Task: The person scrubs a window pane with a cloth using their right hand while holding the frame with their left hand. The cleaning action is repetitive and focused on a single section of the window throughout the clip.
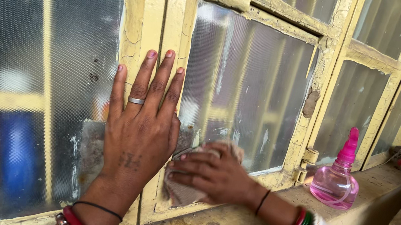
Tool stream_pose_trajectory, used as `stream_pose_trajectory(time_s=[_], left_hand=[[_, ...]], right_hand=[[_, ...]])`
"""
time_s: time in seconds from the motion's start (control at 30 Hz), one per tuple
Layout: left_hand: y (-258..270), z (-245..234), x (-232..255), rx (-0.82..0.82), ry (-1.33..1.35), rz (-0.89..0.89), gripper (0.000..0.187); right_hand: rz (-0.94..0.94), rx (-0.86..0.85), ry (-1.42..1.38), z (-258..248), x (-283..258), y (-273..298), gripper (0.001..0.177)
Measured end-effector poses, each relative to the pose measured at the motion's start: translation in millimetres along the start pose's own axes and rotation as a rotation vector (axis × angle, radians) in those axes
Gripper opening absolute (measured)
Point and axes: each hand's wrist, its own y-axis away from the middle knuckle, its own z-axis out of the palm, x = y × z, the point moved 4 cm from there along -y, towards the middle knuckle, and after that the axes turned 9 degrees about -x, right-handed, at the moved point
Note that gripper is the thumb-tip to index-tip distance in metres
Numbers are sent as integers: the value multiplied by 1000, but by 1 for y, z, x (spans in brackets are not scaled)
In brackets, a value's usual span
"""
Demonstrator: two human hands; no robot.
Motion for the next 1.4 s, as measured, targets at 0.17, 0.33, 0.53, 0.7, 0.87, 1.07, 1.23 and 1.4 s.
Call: stream_pose_trajectory(time_s=[0.17, 0.33, 0.53, 0.7, 0.87, 1.07, 1.23, 1.4], left_hand=[[1, -7, 2, 6, 13, -1, 64], [1, -8, 2, -3, 24, -7, 65], [1, -6, 0, 21, 36, 1, 64], [3, -8, 0, 25, 45, -1, 62], [2, -10, 0, 17, 62, 3, 65], [0, -10, 2, 1, 38, 0, 66], [0, -9, 3, -8, 30, -4, 67], [0, -7, 0, 13, 117, 9, 64]], right_hand=[[350, -68, -51, -19, 84, -30, 55], [473, 393, 9, -61, 131, -74, 55], [305, 227, -16, -18, 65, -33, 62], [-32, -67, -11, 15, -4, 20, 73], [173, -226, 18, 8, 45, -5, 62], [455, 356, 57, -58, 139, -78, 64], [554, 388, 77, -51, 131, -76, 66], [419, -224, -63, 13, 47, -16, 57]])
